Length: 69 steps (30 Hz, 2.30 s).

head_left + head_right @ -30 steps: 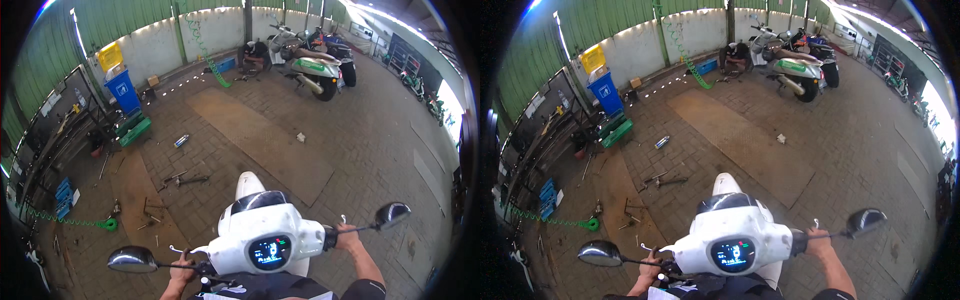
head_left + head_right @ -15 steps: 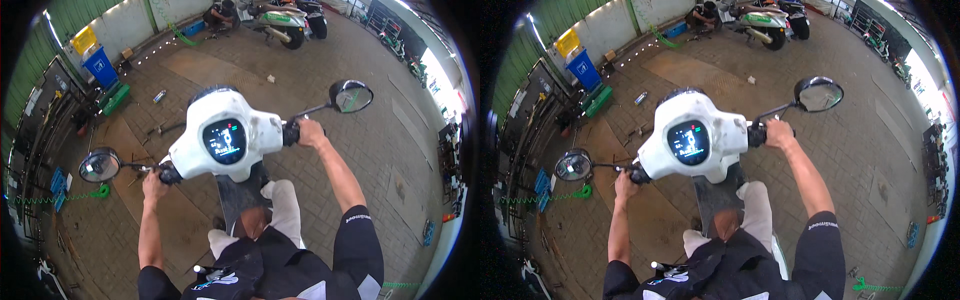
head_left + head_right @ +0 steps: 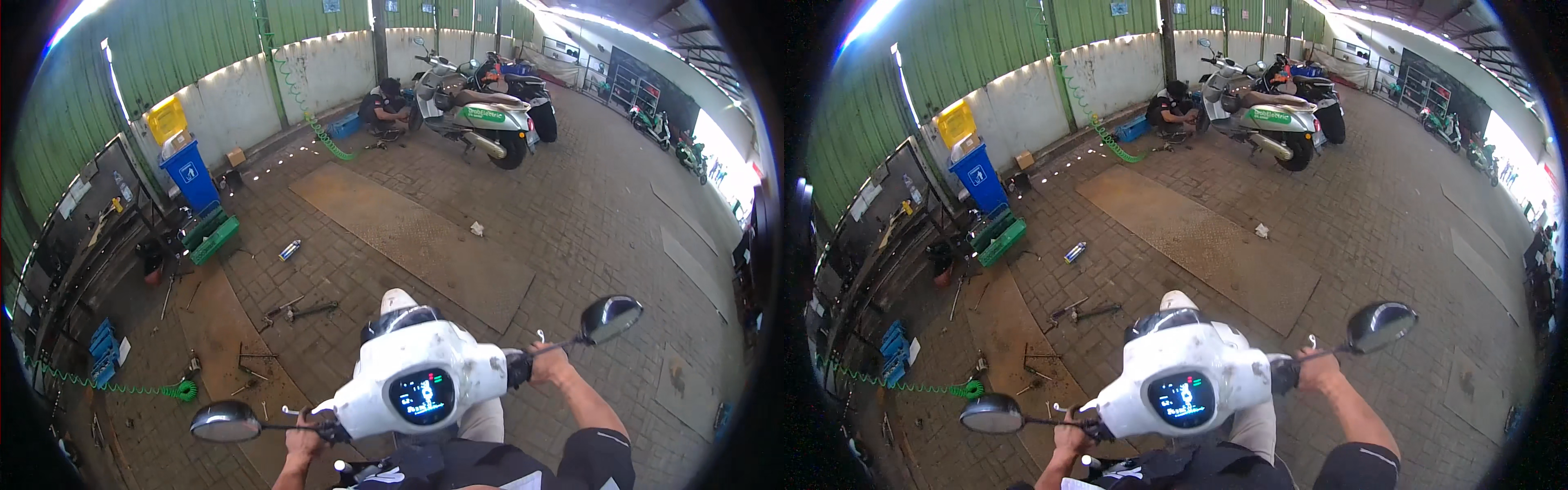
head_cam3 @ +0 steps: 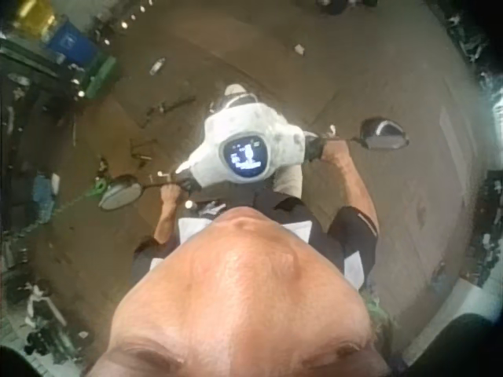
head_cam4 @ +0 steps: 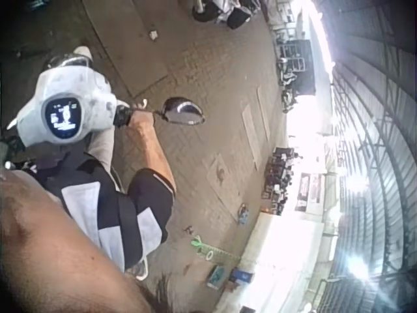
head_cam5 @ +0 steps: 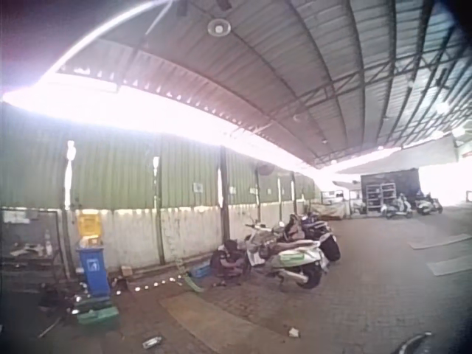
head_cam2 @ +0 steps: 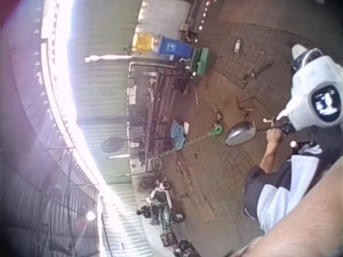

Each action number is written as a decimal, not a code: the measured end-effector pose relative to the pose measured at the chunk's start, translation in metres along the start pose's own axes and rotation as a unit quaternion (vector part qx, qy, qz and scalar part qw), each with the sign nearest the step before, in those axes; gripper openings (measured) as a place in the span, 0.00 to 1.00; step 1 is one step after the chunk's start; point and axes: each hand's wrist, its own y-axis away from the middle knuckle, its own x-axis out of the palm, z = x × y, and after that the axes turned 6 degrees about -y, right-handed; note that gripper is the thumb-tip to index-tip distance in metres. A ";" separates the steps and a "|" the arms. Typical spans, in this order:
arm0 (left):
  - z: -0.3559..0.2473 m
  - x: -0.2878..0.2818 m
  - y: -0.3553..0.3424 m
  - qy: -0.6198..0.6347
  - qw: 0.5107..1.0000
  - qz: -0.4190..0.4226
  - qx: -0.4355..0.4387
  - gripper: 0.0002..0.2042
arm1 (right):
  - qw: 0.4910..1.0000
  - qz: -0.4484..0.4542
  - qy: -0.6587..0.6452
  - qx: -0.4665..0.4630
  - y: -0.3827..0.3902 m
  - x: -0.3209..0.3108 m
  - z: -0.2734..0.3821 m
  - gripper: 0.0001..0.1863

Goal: The person uses a hammer to strike a metal rod held against a component on the front of a white scooter.

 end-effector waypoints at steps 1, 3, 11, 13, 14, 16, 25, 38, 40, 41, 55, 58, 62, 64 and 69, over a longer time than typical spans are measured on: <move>-0.001 -0.004 -0.011 -0.034 0.998 0.019 -0.042 0.29 | 1.000 0.002 -0.002 -0.005 -0.022 0.009 0.000 0.23; -0.005 -0.014 -0.015 -0.035 0.999 -0.010 -0.006 0.38 | 0.999 -0.009 0.031 -0.007 -0.039 0.010 -0.003 0.22; 0.003 0.006 0.063 0.110 0.988 -0.107 0.017 0.12 | 0.993 -0.113 -0.026 -0.018 0.051 0.000 0.012 0.21; 0.009 0.012 0.072 0.107 0.992 -0.069 0.010 0.11 | 0.993 -0.109 -0.053 -0.004 0.059 0.004 0.011 0.24; 0.005 0.008 0.070 0.108 0.992 -0.070 0.007 0.11 | 0.993 -0.110 -0.052 -0.007 0.060 0.001 0.011 0.24; -0.003 -0.003 0.060 0.060 0.998 -0.023 0.003 0.11 | 0.997 -0.064 -0.048 0.018 0.060 -0.004 0.010 0.26; -0.043 -0.029 0.031 0.018 0.996 0.052 -0.076 0.20 | 0.997 -0.078 -0.001 -0.022 0.014 0.010 -0.013 0.19; -0.056 -0.008 0.085 0.079 0.980 -0.180 -0.031 0.19 | 0.992 -0.124 -0.019 0.014 0.061 -0.005 -0.002 0.25; -0.056 -0.010 0.084 0.069 0.984 -0.161 -0.042 0.19 | 0.987 -0.160 -0.016 0.008 0.055 0.005 -0.004 0.29; -0.054 -0.012 0.085 0.058 0.986 -0.147 -0.049 0.18 | 0.987 -0.162 -0.015 0.001 0.055 0.007 -0.003 0.29; -0.044 0.012 0.076 0.032 0.985 -0.158 -0.054 0.21 | 0.981 -0.167 -0.068 -0.070 0.032 0.003 -0.009 0.32; -0.040 0.013 0.068 0.014 0.981 -0.189 -0.048 0.23 | 0.990 -0.123 -0.063 -0.035 0.023 -0.005 -0.007 0.29; -0.038 0.014 0.060 0.024 0.985 -0.167 -0.019 0.23 | 0.989 -0.123 -0.071 -0.043 0.017 0.011 -0.015 0.24; -0.041 0.005 0.057 0.016 0.982 -0.186 -0.026 0.22 | 0.988 -0.137 -0.061 -0.041 0.019 -0.002 -0.015 0.23; -0.043 0.007 0.072 0.083 0.979 -0.180 -0.052 0.19 | 0.990 -0.119 -0.067 -0.026 0.025 0.003 0.001 0.22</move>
